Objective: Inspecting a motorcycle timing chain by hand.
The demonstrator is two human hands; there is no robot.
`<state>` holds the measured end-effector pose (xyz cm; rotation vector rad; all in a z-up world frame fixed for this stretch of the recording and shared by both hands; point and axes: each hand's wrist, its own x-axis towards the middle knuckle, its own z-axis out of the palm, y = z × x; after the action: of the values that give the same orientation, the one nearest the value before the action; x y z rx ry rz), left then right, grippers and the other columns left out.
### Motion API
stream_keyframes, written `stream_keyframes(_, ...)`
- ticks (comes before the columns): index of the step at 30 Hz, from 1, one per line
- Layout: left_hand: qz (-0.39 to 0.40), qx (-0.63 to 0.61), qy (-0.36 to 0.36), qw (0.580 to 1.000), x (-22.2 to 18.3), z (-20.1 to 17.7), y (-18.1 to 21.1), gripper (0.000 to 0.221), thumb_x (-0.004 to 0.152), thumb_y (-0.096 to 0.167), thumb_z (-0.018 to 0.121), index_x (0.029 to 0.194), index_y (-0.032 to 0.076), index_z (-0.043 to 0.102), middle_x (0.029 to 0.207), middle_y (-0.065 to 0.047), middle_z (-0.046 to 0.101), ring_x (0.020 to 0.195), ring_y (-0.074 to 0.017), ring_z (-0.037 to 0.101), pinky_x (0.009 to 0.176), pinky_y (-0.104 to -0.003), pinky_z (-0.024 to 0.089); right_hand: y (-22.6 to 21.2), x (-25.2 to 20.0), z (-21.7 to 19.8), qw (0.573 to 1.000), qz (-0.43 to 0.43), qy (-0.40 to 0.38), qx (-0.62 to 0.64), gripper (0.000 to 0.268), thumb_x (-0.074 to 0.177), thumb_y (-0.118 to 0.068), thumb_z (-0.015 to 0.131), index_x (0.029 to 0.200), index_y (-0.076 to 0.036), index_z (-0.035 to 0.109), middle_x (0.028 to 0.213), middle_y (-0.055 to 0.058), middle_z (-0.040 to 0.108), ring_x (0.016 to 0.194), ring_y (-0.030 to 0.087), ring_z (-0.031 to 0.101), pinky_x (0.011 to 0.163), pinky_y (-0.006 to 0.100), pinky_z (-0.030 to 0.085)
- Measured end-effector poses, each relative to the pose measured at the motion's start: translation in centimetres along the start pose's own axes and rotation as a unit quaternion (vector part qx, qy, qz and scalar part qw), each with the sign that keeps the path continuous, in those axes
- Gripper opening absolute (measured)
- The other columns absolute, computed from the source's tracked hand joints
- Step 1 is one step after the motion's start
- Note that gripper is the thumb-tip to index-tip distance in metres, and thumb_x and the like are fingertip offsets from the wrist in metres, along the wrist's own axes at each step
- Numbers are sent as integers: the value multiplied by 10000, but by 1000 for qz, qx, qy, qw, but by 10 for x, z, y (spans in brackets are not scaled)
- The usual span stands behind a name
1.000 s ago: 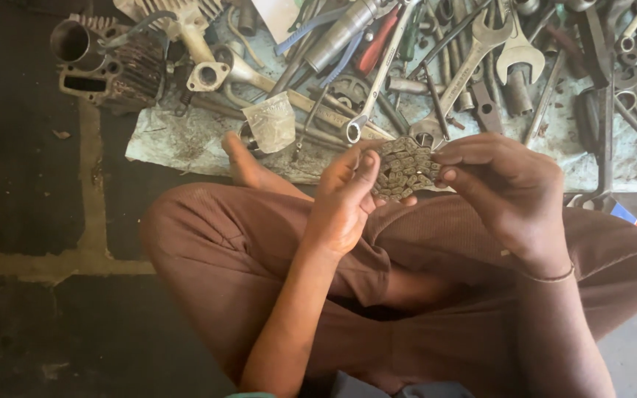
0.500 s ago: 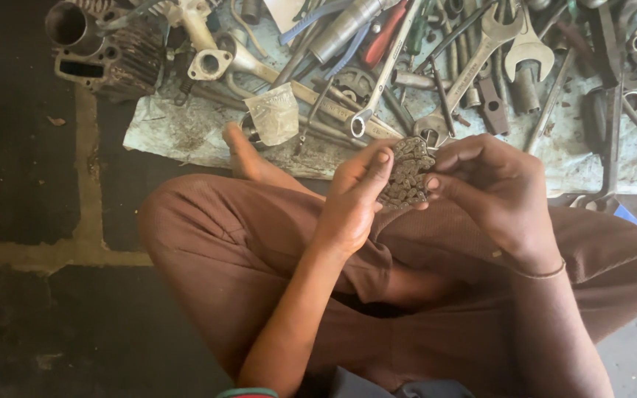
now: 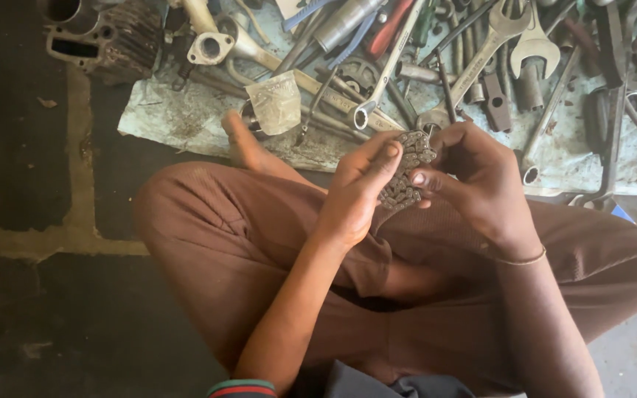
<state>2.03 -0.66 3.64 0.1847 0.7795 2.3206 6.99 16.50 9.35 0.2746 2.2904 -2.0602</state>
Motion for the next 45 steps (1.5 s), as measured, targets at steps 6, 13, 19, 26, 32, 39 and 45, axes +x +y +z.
stream_keyframes(6,-12,-46,16,999,2,-3,-8,278,1149,201,539,1252,-50,597,1024,-140,698,871,-220,723,713,-412,648,-2,1,-1,1000,16,-6,21,323,889,-53,787,1119,20,572,894,66,661,744,126,685,631,266,605)
stream_keyframes(13,-42,-88,47,994,5,-6,-7,301,1106,227,535,1257,-29,582,1031,-155,715,857,-251,748,717,-439,662,-26,-4,-6,999,-37,-34,-6,608,852,-215,825,1346,19,559,1265,150,635,1134,221,648,947,375,572)
stream_keyframes(19,-37,-102,53,993,4,-5,-7,313,1112,238,543,1291,-15,586,1005,-159,716,834,-242,740,706,-409,650,-35,2,7,907,-251,-94,-325,1113,607,-276,908,1523,45,364,1571,226,392,1478,386,389,1212,467,377)
stream_keyframes(26,-40,-110,45,992,3,-4,-11,376,1144,339,511,1294,1,574,1058,-151,725,886,-251,748,719,-374,622,-29,2,5,883,-244,-74,-394,1027,617,-184,922,1508,6,447,1513,185,496,1438,392,466,1180,464,436)
stream_keyframes(32,-29,-114,35,992,2,-1,2,459,1129,435,480,1299,20,577,1069,-137,722,923,-250,758,722,-372,618,-30,-1,8,888,-251,-39,-383,825,686,-107,900,1430,-35,552,1443,153,607,1363,349,589,1113,431,518)
stream_keyframes(39,-31,-140,53,988,1,-4,4,448,1123,433,533,1309,31,597,1114,-85,714,988,-197,728,728,-370,609,-30,0,10,885,-260,-22,-385,642,674,-24,884,1277,-18,664,1339,132,689,1276,319,666,1032,397,573)
stream_keyframes(45,-48,-114,92,988,2,-4,5,444,1075,448,561,1276,54,593,1088,-82,708,955,-194,733,757,-395,626,-40,1,16,896,-241,-5,-372,569,640,21,855,1190,-4,708,1256,133,713,1168,291,703,953,378,584)
